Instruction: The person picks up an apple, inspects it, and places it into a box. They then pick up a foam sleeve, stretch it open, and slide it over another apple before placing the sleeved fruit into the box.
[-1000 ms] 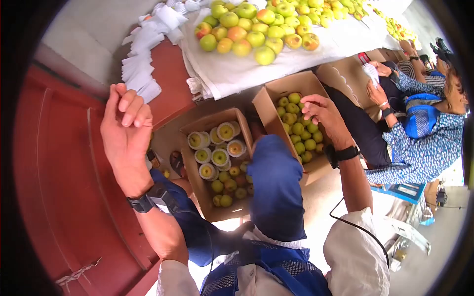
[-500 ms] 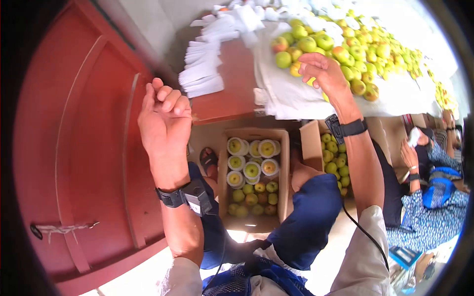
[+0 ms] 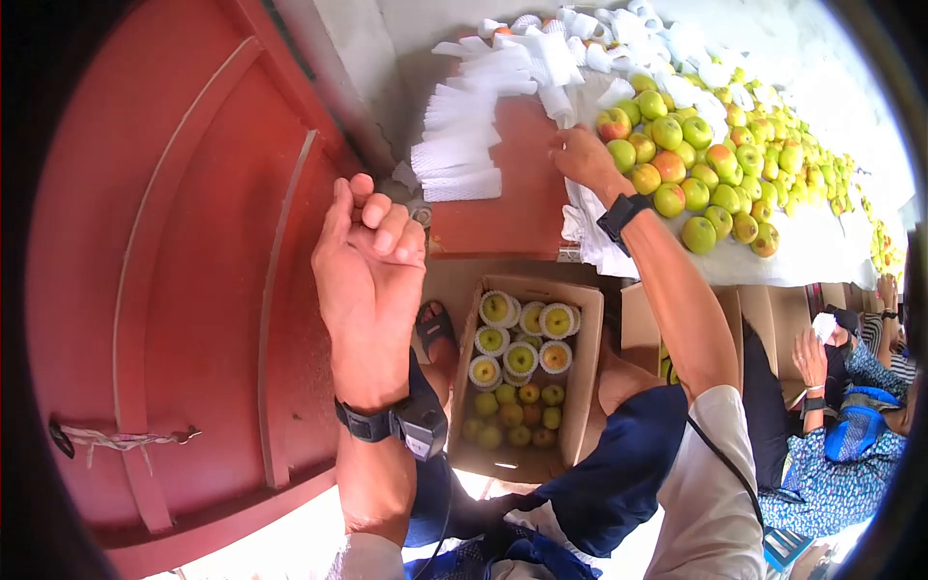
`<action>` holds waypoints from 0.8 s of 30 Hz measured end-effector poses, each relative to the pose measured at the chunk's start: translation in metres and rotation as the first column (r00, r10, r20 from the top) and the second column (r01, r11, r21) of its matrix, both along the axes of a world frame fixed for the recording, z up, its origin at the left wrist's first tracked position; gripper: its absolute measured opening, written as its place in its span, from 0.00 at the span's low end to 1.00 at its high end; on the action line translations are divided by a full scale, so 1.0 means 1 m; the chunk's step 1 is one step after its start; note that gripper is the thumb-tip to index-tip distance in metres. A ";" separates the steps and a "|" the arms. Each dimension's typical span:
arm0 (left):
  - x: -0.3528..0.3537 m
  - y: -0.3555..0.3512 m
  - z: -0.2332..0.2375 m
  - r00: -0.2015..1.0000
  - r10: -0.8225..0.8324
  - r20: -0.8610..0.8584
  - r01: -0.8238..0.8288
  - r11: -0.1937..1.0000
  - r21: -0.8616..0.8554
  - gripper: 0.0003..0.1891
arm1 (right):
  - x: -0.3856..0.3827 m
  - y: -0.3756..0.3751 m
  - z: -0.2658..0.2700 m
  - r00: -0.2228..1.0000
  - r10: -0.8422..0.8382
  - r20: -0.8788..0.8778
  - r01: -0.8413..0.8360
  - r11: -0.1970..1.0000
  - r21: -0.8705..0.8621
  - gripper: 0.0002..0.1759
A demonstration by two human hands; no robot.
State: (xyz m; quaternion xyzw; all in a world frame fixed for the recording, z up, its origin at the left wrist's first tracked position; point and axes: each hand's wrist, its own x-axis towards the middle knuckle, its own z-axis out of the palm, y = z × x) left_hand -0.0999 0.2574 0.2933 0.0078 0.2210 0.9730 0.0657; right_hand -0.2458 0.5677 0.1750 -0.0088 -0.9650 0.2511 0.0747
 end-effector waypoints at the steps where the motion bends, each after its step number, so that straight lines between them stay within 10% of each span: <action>1: 0.000 0.001 -0.001 1.000 0.003 -0.001 -0.003 1.000 0.002 0.13 | -0.008 -0.002 -0.002 0.999 -0.027 -0.035 0.030 0.995 0.099 0.18; 15: 0.010 -0.001 0.001 0.999 -0.007 0.047 0.010 0.999 -0.051 0.14 | -0.093 0.024 -0.024 0.978 -0.209 0.003 0.206 0.963 0.174 0.24; 20: 0.011 0.000 0.001 0.999 -0.028 0.023 0.029 0.999 -0.045 0.14 | -0.070 0.026 0.019 0.987 -0.027 0.158 -0.011 0.972 0.235 0.23; 24: 0.014 0.008 0.008 0.998 0.004 0.064 0.001 0.997 -0.078 0.14 | -0.026 0.041 0.035 0.971 0.054 0.231 0.023 0.949 -0.316 0.20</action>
